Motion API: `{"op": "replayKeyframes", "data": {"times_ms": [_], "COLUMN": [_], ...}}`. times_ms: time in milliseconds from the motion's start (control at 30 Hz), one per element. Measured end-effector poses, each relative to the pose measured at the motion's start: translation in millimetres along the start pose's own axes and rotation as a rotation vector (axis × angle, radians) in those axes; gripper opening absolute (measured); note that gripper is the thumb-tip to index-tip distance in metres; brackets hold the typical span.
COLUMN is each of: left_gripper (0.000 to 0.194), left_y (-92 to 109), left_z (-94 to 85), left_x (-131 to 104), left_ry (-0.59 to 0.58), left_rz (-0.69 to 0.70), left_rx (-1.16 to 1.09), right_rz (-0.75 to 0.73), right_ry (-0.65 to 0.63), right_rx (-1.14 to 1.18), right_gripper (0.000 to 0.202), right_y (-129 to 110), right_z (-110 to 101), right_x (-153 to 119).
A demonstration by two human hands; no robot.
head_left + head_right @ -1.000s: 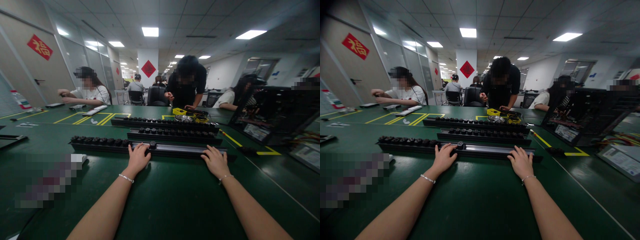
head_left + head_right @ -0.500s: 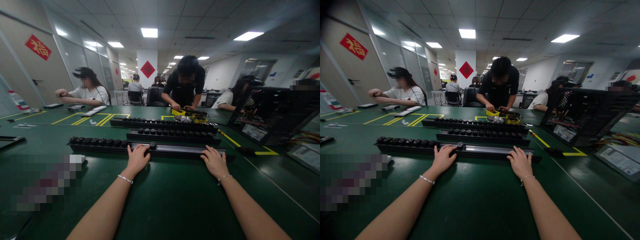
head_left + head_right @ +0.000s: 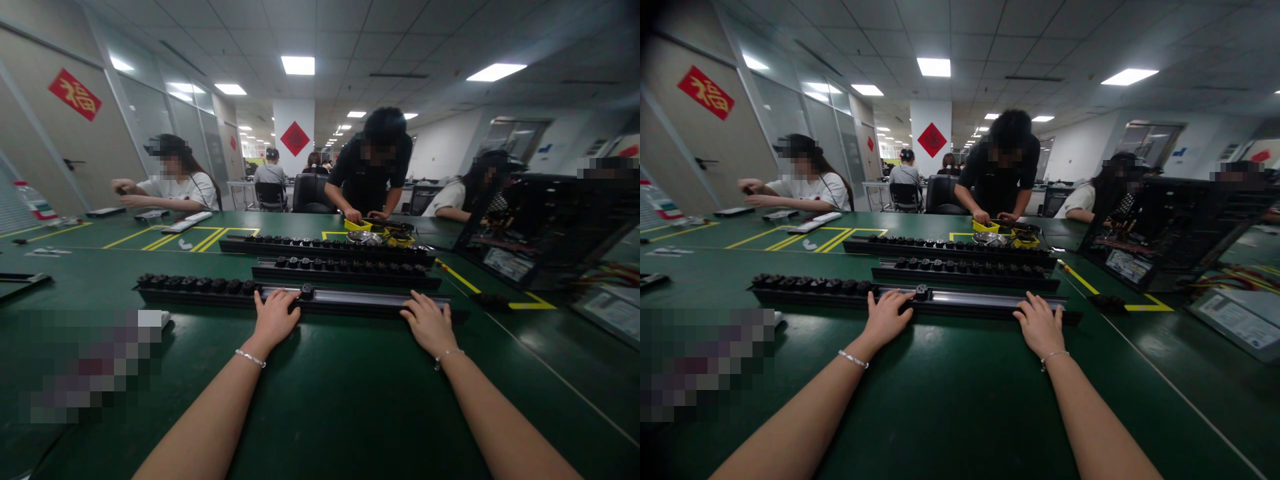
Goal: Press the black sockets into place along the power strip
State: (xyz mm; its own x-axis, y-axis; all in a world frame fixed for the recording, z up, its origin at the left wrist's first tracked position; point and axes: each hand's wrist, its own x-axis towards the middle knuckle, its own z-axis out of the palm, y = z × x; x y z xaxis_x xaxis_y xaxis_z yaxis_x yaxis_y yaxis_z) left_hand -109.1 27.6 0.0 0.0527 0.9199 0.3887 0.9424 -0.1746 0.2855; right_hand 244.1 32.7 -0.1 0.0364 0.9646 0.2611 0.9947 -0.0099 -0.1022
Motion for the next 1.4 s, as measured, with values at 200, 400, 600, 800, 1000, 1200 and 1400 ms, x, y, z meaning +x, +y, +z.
{"op": "replayKeyframes", "data": {"times_ms": [200, 400, 600, 800, 1000, 1200, 1400], "left_gripper": [0.039, 0.04, 0.041, 0.042, 0.042, 0.042, 0.042], "left_y": [2.9, 2.9, 4.4, 6.3, 8.0, 8.6, 9.9], "left_z": [-2.0, -2.0, -4.3, -5.6, -6.9, -5.8, -1.8], "left_x": [0.4, 0.2, 0.6, 0.2, 0.2, -0.4, -3.8], "left_ry": [-0.044, -0.046, -0.071, -0.078, -0.073, -0.059, -0.015], "left_rz": [-0.009, 0.006, 0.004, 0.003, 0.008, 0.011, 0.035], "left_rx": [0.022, 0.027, 0.026, 0.036, 0.036, 0.04, 0.044], "right_rz": [-0.011, -0.02, -0.007, 0.001, -0.007, -0.022, -0.026], "right_ry": [0.024, 0.046, 0.01, -0.006, 0.009, 0.036, 0.044], "right_rx": [-0.01, -0.012, -0.007, -0.003, -0.006, -0.005, -0.008], "right_gripper": [0.038, 0.038, 0.039, 0.04, 0.041, 0.039, 0.038], "right_y": [1.2, 1.9, 0.2, -0.8, -0.1, 1.3, 3.6], "right_z": [3.1, 5.0, 1.5, -0.1, 1.1, 3.6, 6.8], "right_x": [0.8, 0.1, 0.0, -0.4, -0.7, -1.0, -0.2]}}
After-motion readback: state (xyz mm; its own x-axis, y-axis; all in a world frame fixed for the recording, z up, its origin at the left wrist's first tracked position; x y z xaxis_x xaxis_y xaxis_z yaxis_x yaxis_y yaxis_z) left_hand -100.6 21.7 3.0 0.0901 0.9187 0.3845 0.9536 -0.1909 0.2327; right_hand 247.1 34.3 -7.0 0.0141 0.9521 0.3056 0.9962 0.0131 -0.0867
